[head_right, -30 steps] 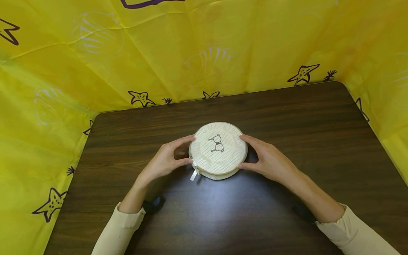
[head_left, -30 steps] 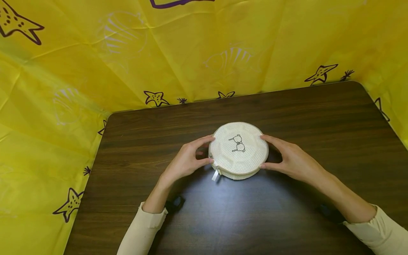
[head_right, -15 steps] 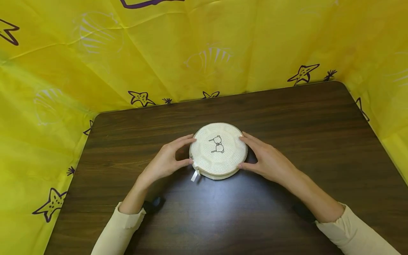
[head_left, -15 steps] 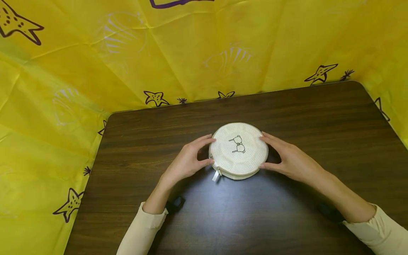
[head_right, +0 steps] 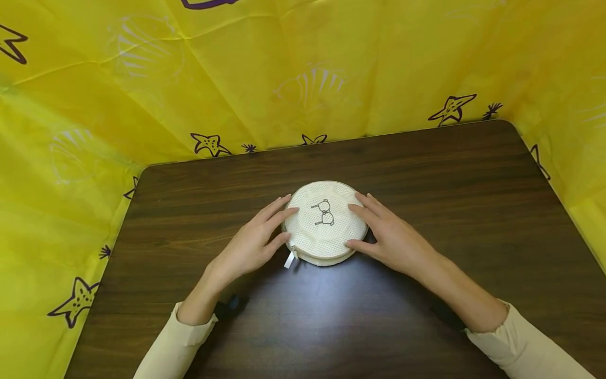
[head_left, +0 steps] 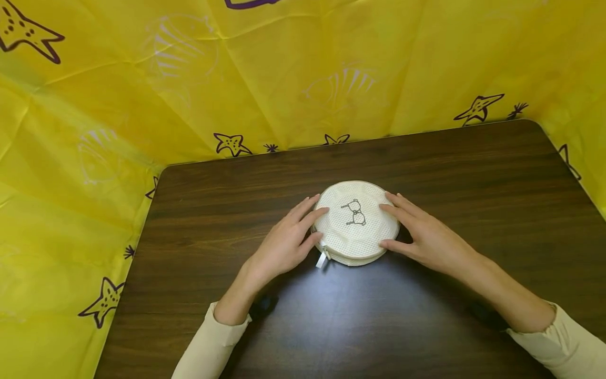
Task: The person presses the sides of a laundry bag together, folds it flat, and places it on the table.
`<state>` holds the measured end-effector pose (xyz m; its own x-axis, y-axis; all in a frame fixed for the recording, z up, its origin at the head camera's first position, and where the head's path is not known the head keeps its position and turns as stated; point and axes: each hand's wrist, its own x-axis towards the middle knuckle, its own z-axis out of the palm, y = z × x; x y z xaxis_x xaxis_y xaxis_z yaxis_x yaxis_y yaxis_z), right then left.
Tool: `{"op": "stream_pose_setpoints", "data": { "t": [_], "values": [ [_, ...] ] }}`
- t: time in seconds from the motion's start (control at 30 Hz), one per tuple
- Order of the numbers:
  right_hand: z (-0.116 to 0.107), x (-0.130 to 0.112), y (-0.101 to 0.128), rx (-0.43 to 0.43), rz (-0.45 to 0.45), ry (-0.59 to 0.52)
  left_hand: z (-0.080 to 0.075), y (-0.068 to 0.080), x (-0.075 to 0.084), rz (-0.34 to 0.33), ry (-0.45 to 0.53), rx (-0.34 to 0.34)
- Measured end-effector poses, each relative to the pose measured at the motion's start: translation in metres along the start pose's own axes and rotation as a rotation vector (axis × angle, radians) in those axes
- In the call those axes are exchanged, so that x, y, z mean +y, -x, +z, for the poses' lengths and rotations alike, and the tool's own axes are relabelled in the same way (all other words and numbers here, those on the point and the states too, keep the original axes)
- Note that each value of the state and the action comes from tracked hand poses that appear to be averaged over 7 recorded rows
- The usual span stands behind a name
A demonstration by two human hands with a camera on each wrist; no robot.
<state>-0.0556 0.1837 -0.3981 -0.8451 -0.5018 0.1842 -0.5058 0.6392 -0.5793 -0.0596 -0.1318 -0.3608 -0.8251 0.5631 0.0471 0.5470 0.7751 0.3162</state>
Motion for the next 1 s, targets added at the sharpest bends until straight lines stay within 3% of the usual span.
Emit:
{"op": "stream_pose_setpoints", "data": {
  "t": [0.47,0.83,1.0],
  "values": [
    [0.003,-0.009,-0.006,0.003,-0.066,0.026,0.003,-0.006,0.01,0.028,-0.02,0.004],
    [0.004,-0.018,-0.009,-0.013,-0.121,0.043,0.006,-0.01,0.02,0.042,-0.087,-0.006],
    [0.004,-0.021,-0.01,-0.015,-0.153,0.059,0.007,-0.011,0.022,0.077,-0.12,-0.003]
  ]
}}
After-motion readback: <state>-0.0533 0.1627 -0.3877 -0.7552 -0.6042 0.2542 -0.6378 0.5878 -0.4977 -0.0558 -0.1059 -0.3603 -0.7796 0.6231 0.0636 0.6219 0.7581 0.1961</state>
